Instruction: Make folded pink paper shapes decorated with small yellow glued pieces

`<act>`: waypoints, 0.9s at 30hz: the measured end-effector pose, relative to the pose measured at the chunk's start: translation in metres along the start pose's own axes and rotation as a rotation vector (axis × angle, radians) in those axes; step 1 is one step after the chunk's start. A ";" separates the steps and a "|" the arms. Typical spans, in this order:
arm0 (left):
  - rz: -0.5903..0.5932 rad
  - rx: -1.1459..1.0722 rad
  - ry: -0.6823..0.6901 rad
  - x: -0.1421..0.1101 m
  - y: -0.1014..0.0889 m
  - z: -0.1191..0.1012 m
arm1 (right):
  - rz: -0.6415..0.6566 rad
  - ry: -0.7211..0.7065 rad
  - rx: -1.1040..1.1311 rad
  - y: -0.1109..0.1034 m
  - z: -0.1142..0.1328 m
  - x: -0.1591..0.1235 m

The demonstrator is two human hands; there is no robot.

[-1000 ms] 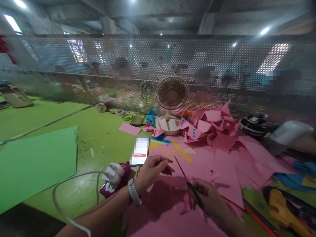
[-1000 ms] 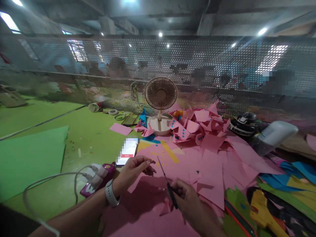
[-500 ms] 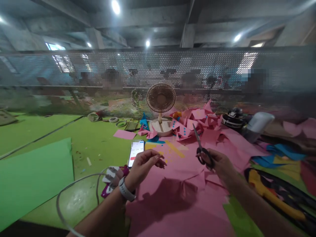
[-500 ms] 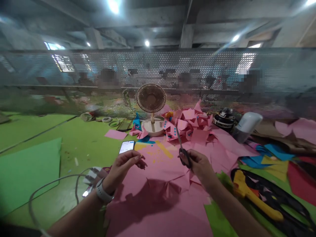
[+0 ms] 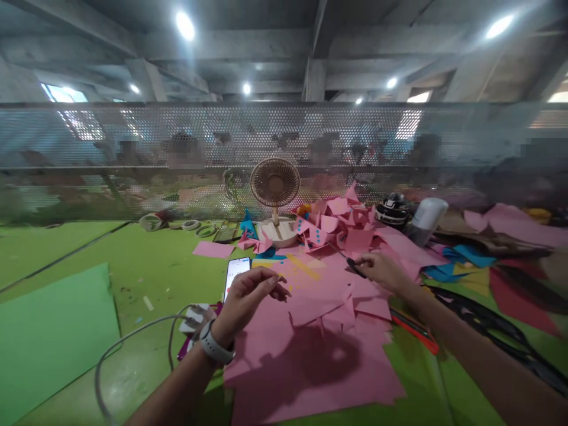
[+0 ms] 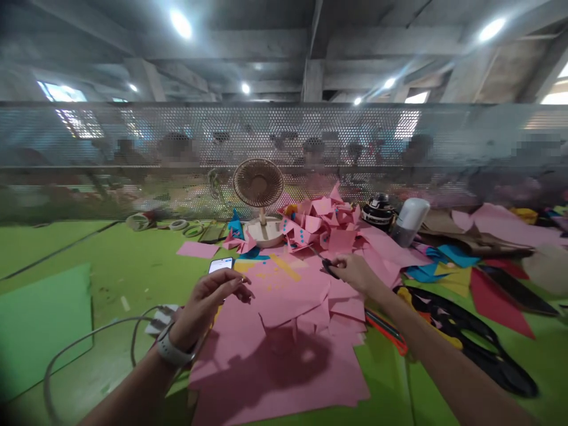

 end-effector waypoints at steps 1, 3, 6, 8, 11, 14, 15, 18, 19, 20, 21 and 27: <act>0.011 0.005 0.006 -0.001 0.001 -0.002 | -0.009 -0.001 -0.055 -0.001 -0.008 0.003; 0.041 0.023 0.007 -0.002 0.003 -0.006 | -0.021 0.005 -0.128 -0.001 -0.022 0.009; 0.113 0.047 -0.017 -0.005 0.006 -0.010 | -0.020 0.011 -0.240 0.004 -0.037 0.015; 0.167 0.063 -0.046 -0.008 0.008 -0.011 | -0.008 0.022 -0.293 0.010 -0.044 0.016; 0.260 0.122 -0.090 -0.014 0.007 -0.010 | 0.010 0.042 -0.337 0.019 -0.048 0.014; 0.364 0.213 -0.110 -0.020 0.004 -0.009 | 0.029 0.054 -0.343 0.024 -0.048 0.010; 0.399 0.238 -0.114 -0.022 0.004 -0.008 | 0.034 0.056 -0.338 0.025 -0.048 0.008; 0.497 0.273 -0.145 -0.027 0.003 -0.006 | 0.043 0.057 -0.300 0.025 -0.046 0.003; 0.532 0.284 -0.159 -0.029 0.004 -0.005 | 0.038 0.058 -0.282 0.024 -0.045 0.002; 0.567 0.300 -0.171 -0.031 0.005 -0.005 | 0.028 0.059 -0.262 0.023 -0.043 0.001; 0.601 0.322 -0.179 -0.033 0.006 -0.004 | 0.016 0.064 -0.239 0.022 -0.041 0.000; 0.774 0.497 -0.159 -0.037 0.013 0.006 | 0.033 0.105 -0.014 0.019 -0.023 -0.013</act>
Point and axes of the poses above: each hand's wrist, its own x-axis towards the middle knuckle, its own y-axis out of the palm, z = x × y, the point moved 1 cm from there along x, towards the middle knuckle, and after that the axes turned 11 degrees about -z, right-handed, at the moved point
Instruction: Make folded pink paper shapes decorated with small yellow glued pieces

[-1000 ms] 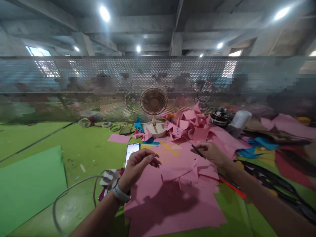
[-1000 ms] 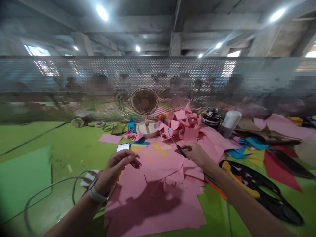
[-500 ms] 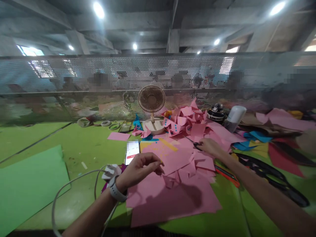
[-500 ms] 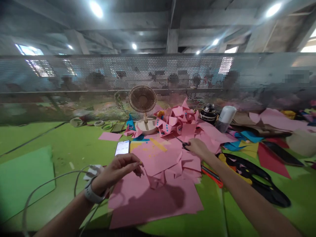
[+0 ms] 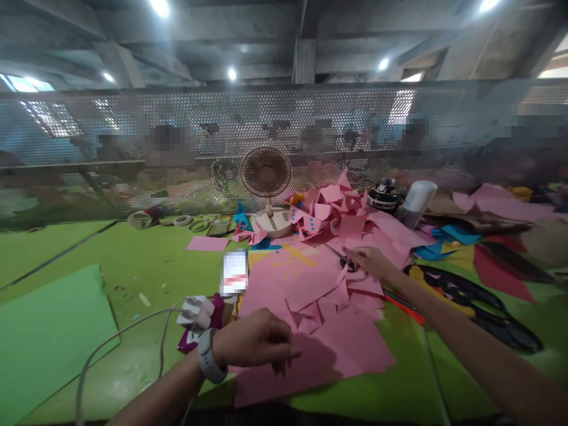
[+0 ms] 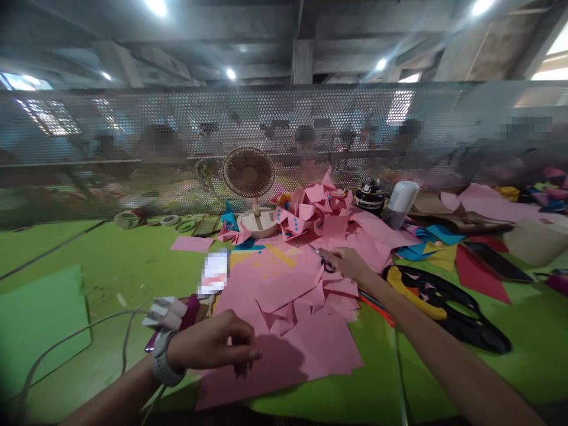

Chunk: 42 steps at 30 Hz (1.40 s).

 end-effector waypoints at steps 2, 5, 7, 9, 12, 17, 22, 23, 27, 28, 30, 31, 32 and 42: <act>-0.001 0.022 0.001 0.003 0.001 0.002 | 0.046 -0.014 0.080 0.003 0.006 -0.007; -0.020 0.005 -0.021 0.005 -0.003 0.005 | 0.109 -0.029 0.214 0.010 0.012 -0.016; -0.066 0.014 -0.038 0.005 -0.009 0.009 | 0.119 -0.007 0.320 0.013 0.014 -0.017; -0.146 0.054 -0.054 0.005 -0.017 0.013 | 0.090 0.024 0.429 0.014 0.015 -0.014; -0.304 0.113 -0.087 0.010 -0.027 0.022 | 0.014 0.053 0.592 0.012 0.016 -0.006; -0.593 -0.031 -0.060 0.029 -0.031 0.027 | -0.010 0.108 0.850 0.010 0.031 -0.004; -0.588 -0.183 -0.052 0.053 -0.017 0.026 | 0.056 0.208 1.133 0.010 0.058 -0.012; -0.565 -0.254 -0.061 0.058 -0.013 0.026 | 0.081 0.240 1.209 0.010 0.062 -0.013; -0.488 -0.589 -0.069 0.072 -0.003 0.029 | 0.153 0.327 1.351 0.016 0.074 -0.017; -0.479 -0.655 -0.063 0.074 -0.001 0.029 | 0.165 0.340 1.362 0.018 0.075 -0.018; -0.474 -0.746 -0.068 0.076 0.000 0.028 | 0.199 0.367 1.382 0.021 0.077 -0.020; -0.478 -0.778 -0.078 0.076 0.001 0.028 | 0.211 0.377 1.379 0.022 0.078 -0.021; -0.485 -0.805 -0.088 0.076 0.001 0.027 | 0.210 0.379 1.360 0.023 0.078 -0.021; -0.891 -0.936 -0.021 0.073 0.003 0.034 | 0.181 -0.156 0.763 0.023 0.086 -0.032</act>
Point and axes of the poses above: each hand's wrist, its own x-axis towards the middle knuckle, its own y-axis out of the palm, z = x × y, the point moved 1 cm from there along x, towards the middle knuckle, and after that the axes turned 11 degrees about -z, right-handed, at the moved point
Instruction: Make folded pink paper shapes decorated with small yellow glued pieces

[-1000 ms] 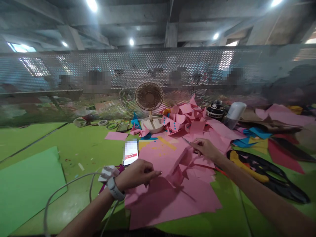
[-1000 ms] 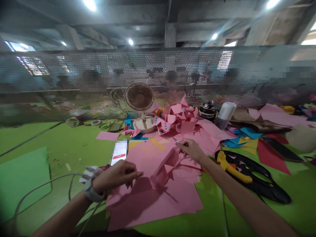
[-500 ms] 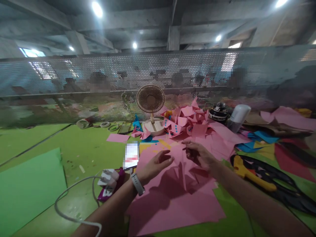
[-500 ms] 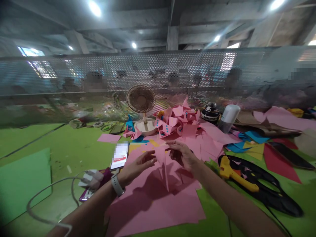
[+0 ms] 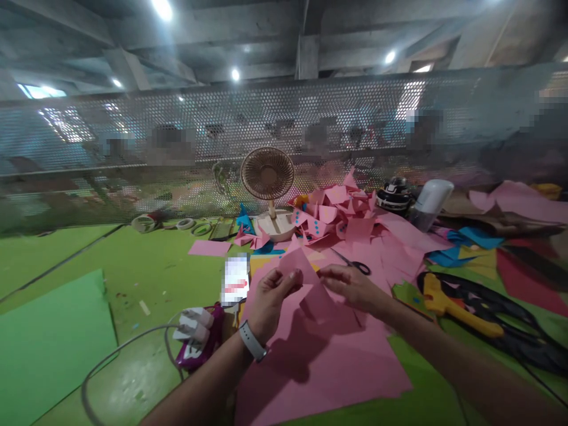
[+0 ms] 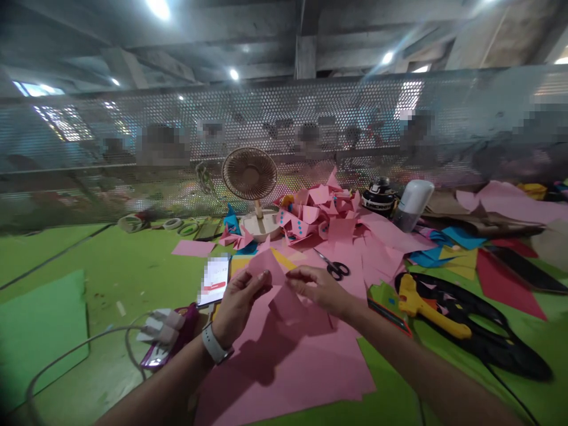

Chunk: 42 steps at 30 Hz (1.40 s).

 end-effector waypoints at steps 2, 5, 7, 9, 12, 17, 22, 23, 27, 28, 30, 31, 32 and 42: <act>-0.047 -0.044 0.039 0.000 -0.002 0.000 | 0.033 -0.036 -0.109 0.006 0.002 -0.004; 0.006 -0.058 0.045 -0.003 -0.001 -0.003 | 0.020 -0.027 -0.121 0.010 0.003 -0.003; 0.175 0.031 -0.027 -0.006 0.001 -0.004 | 0.026 -0.016 -0.073 0.009 0.004 0.000; 0.334 0.174 -0.107 -0.009 0.003 -0.004 | 0.013 -0.019 -0.043 0.007 0.006 0.004; 0.378 0.336 -0.106 -0.012 0.002 -0.003 | -0.008 -0.031 -0.053 0.007 0.009 0.007; 0.349 0.455 -0.125 -0.014 -0.001 -0.003 | -0.027 -0.167 -0.276 0.019 0.013 0.006; 0.248 0.430 -0.087 -0.011 -0.002 -0.009 | -0.173 -0.383 -0.714 -0.012 0.010 -0.016; 0.239 0.414 -0.083 -0.010 -0.002 -0.010 | -0.205 -0.411 -0.828 -0.028 0.006 -0.026; 0.279 0.380 -0.091 -0.007 -0.002 -0.013 | -0.340 -0.248 -1.202 -0.113 -0.023 -0.077; 0.283 0.370 -0.088 -0.007 -0.002 -0.012 | -0.345 -0.166 -1.281 -0.135 -0.032 -0.090; 0.268 0.346 -0.085 -0.006 -0.002 -0.011 | -0.321 -0.006 -1.410 -0.169 -0.050 -0.113; 0.261 0.344 -0.086 -0.005 -0.002 -0.011 | -0.311 0.052 -1.447 -0.181 -0.057 -0.121; 0.256 0.352 -0.088 -0.005 -0.002 -0.010 | -0.286 0.082 -1.465 -0.189 -0.064 -0.126; 0.270 0.411 -0.082 -0.007 0.000 -0.006 | -0.178 0.197 -1.487 -0.181 -0.073 -0.118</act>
Point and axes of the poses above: each hand's wrist, its own x-axis towards the middle knuckle, its own y-axis out of the palm, z = x × y, the point moved 1 cm from there along x, towards the middle knuckle, and after that the axes turned 11 degrees about -z, right-handed, at the moved point
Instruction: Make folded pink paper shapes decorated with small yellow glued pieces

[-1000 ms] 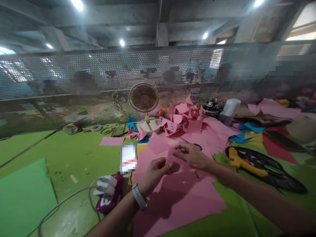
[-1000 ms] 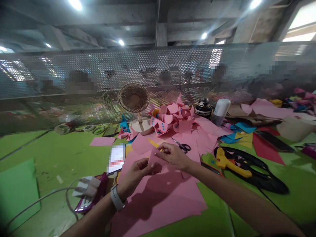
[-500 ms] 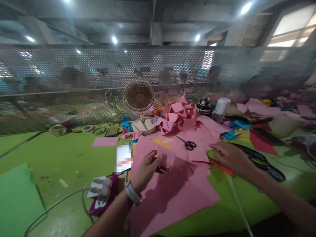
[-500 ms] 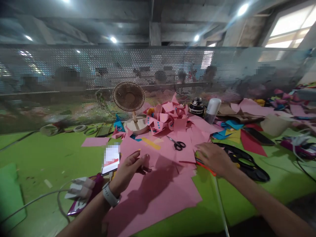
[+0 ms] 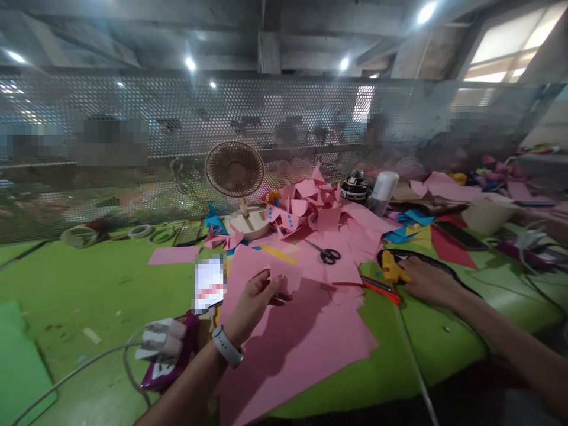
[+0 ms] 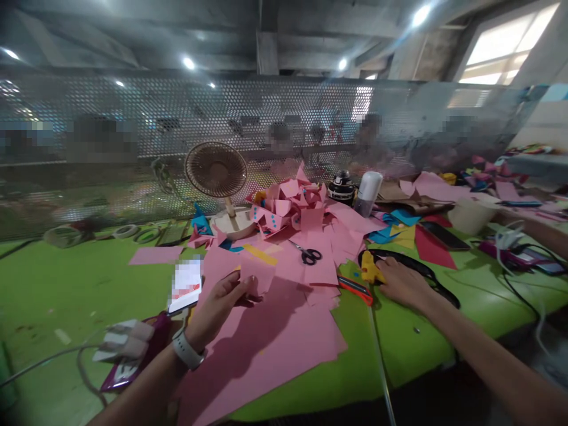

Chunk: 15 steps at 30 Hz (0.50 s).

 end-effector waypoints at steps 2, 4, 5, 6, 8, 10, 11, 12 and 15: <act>-0.010 -0.009 0.008 0.000 -0.001 0.002 | -0.036 -0.006 0.014 0.002 -0.001 0.000; -0.017 -0.027 0.019 -0.001 -0.001 0.003 | -0.105 0.009 0.013 0.006 -0.003 -0.001; -0.023 -0.035 0.023 -0.001 -0.001 0.003 | -0.144 0.017 0.014 0.008 -0.003 -0.002; -0.028 -0.042 0.023 -0.001 -0.002 0.003 | -0.190 0.022 0.020 0.010 -0.004 -0.003; -0.039 -0.054 0.014 -0.001 -0.002 0.003 | -0.313 0.035 0.035 0.015 -0.006 -0.005; -0.054 -0.071 0.007 0.000 -0.002 0.003 | -0.456 0.064 0.055 0.021 -0.007 -0.006; -0.062 -0.083 0.006 0.000 -0.001 0.004 | -0.515 0.081 0.068 0.023 -0.006 -0.005; -0.072 -0.097 0.006 0.000 -0.001 0.004 | -0.553 0.091 0.079 0.024 -0.005 -0.004; -0.099 -0.131 0.010 0.002 -0.002 0.006 | -0.579 0.081 0.106 0.022 0.008 0.002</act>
Point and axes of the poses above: each hand's wrist, its own x-axis towards the middle knuckle, its own y-axis out of the palm, z = x × y, the point moved 1 cm from there along x, towards the middle knuckle, and after that the axes turned 11 degrees about -z, right-handed, at the moved point
